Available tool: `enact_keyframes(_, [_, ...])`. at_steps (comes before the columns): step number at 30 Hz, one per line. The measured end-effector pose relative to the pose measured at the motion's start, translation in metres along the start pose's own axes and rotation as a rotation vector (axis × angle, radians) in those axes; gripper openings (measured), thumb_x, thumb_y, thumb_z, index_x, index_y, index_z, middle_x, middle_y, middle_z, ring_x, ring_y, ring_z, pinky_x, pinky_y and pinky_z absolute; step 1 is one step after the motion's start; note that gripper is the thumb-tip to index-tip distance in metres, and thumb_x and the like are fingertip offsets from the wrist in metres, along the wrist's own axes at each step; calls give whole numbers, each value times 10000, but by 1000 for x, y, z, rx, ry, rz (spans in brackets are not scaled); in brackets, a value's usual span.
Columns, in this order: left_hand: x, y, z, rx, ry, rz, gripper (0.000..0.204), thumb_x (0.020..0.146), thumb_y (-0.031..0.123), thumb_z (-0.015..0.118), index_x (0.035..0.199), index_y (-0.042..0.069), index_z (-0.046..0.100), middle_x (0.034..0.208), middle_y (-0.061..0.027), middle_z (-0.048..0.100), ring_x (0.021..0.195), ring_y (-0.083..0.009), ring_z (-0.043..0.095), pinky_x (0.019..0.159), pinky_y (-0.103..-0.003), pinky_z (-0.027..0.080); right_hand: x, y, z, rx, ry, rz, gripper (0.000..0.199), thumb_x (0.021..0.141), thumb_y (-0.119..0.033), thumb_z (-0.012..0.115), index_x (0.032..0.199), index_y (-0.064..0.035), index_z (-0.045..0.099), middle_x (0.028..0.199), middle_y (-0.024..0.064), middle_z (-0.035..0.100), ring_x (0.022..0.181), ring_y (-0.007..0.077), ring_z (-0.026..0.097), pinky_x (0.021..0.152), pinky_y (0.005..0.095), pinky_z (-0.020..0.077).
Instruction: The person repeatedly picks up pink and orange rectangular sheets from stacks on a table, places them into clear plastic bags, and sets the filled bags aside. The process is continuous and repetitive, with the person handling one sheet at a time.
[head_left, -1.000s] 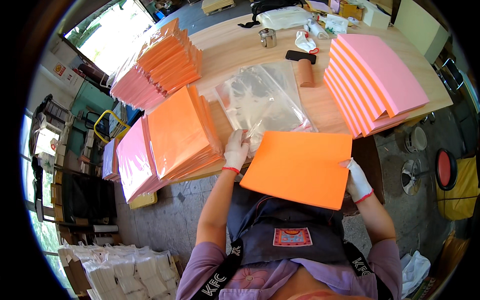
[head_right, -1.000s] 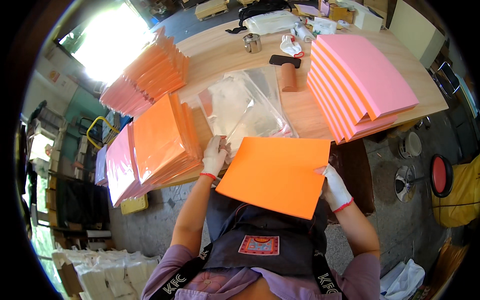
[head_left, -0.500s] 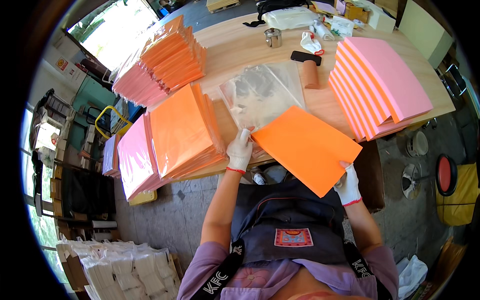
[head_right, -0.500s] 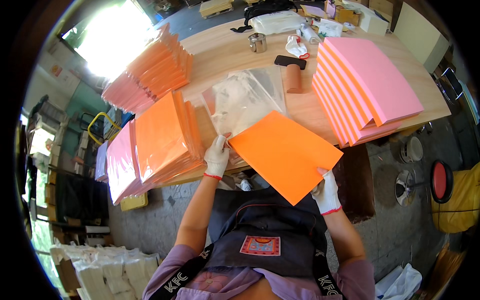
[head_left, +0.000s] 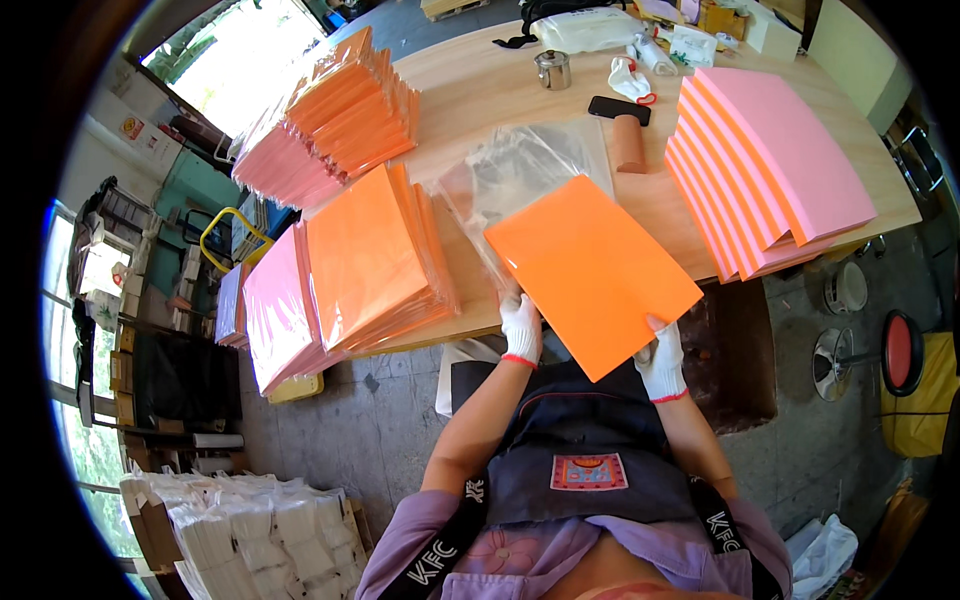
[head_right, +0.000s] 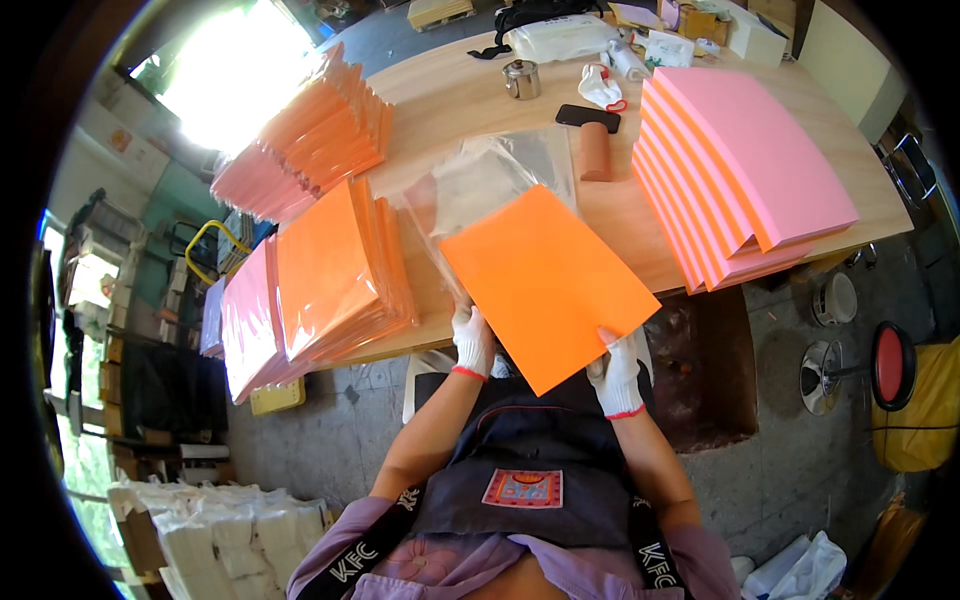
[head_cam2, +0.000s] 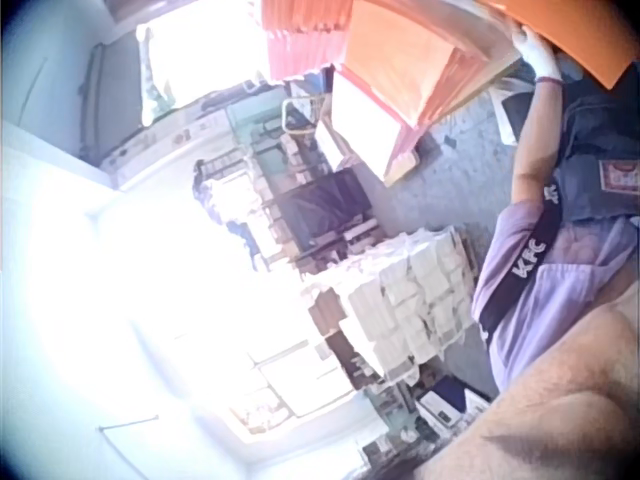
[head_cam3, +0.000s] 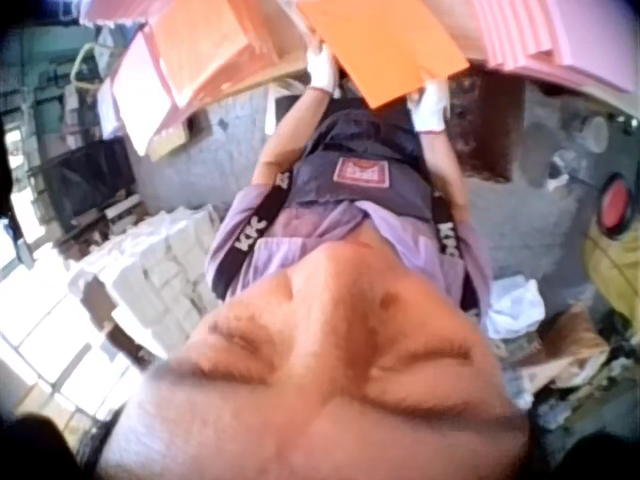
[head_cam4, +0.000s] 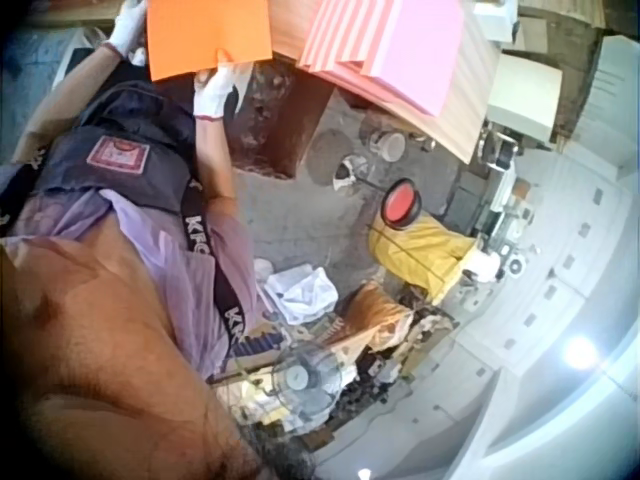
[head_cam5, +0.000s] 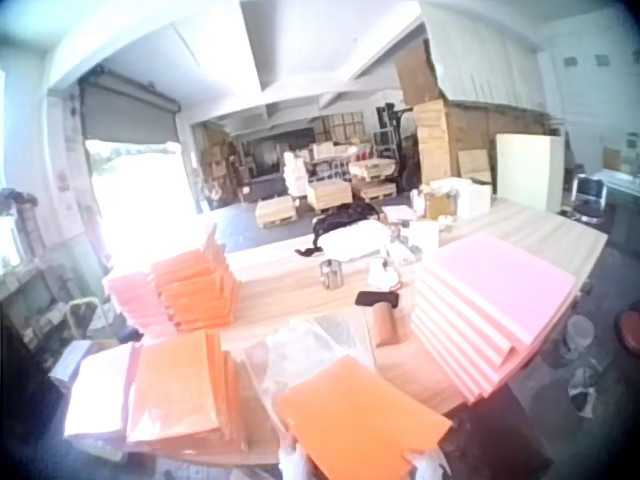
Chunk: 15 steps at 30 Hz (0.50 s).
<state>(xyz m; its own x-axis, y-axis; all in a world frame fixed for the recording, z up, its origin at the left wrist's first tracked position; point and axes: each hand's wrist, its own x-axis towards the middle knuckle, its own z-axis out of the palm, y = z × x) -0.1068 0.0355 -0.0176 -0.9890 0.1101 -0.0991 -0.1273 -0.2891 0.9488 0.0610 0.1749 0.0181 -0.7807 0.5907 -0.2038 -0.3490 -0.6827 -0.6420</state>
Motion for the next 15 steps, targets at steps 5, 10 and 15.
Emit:
enact_keyframes(5, [-26, 10, 4, 55, -56, -238, 167, 940, 88, 525, 1039, -14, 612, 916, -42, 660, 803, -98, 607, 710, -237, 480, 4, -6, 18, -108, 49, -7, 254, 825, -184, 595, 1047, -80, 530, 635, -10, 528, 360, 72, 397, 316, 203, 299])
enact_keyframes(10, [-71, -31, -37, 140, -323, -107, 164, 944, 98, 526, 1023, -21, 606, 934, -28, 658, 817, -81, 598, 691, -243, 495, -14, 17, -6, -133, 74, 5, 238, 839, -212, 619, 1015, -83, 524, 638, 2, 537, 379, 81, 442, 320, 203, 316])
enact_keyframes(15, [-91, -50, -77, 8, -435, -488, 161, 908, 111, 586, 993, -21, 620, 883, -88, 674, 691, -159, 639, 638, -264, 523, -44, 55, -21, -152, 134, 140, 172, 898, -165, 584, 992, -42, 509, 622, 62, 559, 430, 149, 519, 354, 261, 375])
